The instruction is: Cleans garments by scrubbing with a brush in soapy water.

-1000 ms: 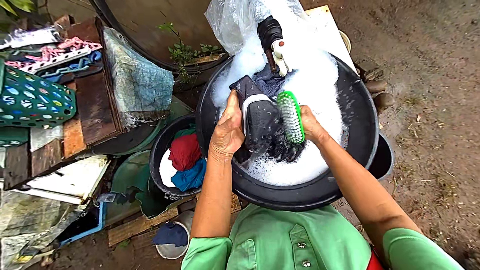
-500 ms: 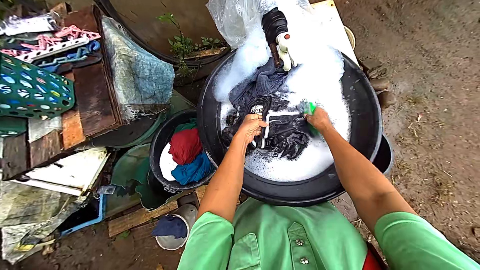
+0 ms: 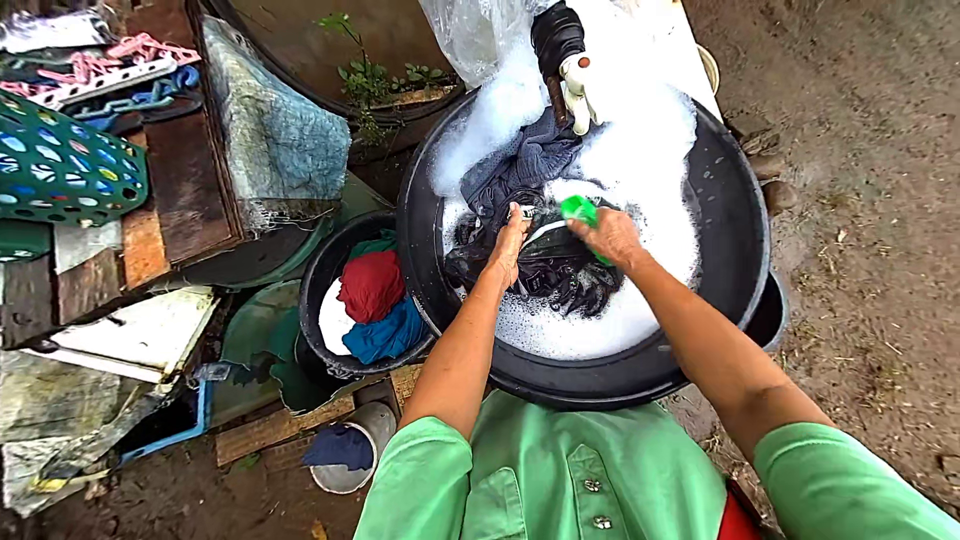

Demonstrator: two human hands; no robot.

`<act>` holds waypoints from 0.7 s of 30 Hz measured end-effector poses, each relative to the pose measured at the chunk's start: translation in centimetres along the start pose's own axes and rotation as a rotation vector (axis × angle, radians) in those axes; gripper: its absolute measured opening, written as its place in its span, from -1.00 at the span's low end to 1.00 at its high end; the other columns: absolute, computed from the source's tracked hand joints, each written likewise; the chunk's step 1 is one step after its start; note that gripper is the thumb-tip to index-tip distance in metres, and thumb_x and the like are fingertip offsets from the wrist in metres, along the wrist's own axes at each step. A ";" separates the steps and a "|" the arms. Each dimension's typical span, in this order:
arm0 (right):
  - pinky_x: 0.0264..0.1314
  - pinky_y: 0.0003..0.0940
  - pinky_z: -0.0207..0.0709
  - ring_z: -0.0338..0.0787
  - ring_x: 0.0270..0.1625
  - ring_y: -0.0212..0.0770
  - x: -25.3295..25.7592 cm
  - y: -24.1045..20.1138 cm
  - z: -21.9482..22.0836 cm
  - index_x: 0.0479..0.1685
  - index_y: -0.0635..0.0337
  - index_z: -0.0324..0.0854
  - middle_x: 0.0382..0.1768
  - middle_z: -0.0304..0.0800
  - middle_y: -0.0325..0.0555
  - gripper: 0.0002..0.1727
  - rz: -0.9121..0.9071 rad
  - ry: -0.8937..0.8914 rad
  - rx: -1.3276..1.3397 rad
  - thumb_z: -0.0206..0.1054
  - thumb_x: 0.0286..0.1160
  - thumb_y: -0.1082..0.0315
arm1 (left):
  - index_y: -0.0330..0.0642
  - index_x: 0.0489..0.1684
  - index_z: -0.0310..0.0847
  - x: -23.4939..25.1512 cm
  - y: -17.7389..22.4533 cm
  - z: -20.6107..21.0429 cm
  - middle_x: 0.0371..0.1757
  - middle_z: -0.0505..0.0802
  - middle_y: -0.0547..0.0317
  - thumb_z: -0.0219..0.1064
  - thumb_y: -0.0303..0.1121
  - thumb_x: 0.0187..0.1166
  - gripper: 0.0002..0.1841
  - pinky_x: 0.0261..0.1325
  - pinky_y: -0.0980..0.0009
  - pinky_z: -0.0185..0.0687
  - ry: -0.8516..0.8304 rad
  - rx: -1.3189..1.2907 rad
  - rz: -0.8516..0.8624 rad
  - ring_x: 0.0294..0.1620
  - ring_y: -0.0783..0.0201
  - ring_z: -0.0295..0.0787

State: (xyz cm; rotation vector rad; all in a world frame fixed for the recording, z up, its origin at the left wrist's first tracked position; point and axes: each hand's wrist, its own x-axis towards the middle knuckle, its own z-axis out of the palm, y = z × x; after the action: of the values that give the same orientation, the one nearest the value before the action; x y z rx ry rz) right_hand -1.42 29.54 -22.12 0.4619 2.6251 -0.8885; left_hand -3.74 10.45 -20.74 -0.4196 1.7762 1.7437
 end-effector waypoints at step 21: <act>-0.70 -0.71 0.41 0.52 -0.74 -0.67 -2.5 -1.1 -1.7 -0.29 -0.18 0.58 -0.71 0.65 -0.58 -0.81 -0.247 -0.264 1.201 0.10 0.58 0.08 | -0.35 0.62 0.34 -2.0 1.5 -1.6 0.51 0.64 -0.12 -0.54 0.12 0.86 -0.20 0.55 0.22 0.43 -0.338 0.130 0.273 0.47 0.22 0.58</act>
State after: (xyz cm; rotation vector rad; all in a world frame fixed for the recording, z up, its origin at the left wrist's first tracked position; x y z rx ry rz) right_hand 0.06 29.28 -19.21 0.2316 1.6629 -2.3650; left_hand -3.39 8.63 -18.42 0.1730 1.7429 1.7418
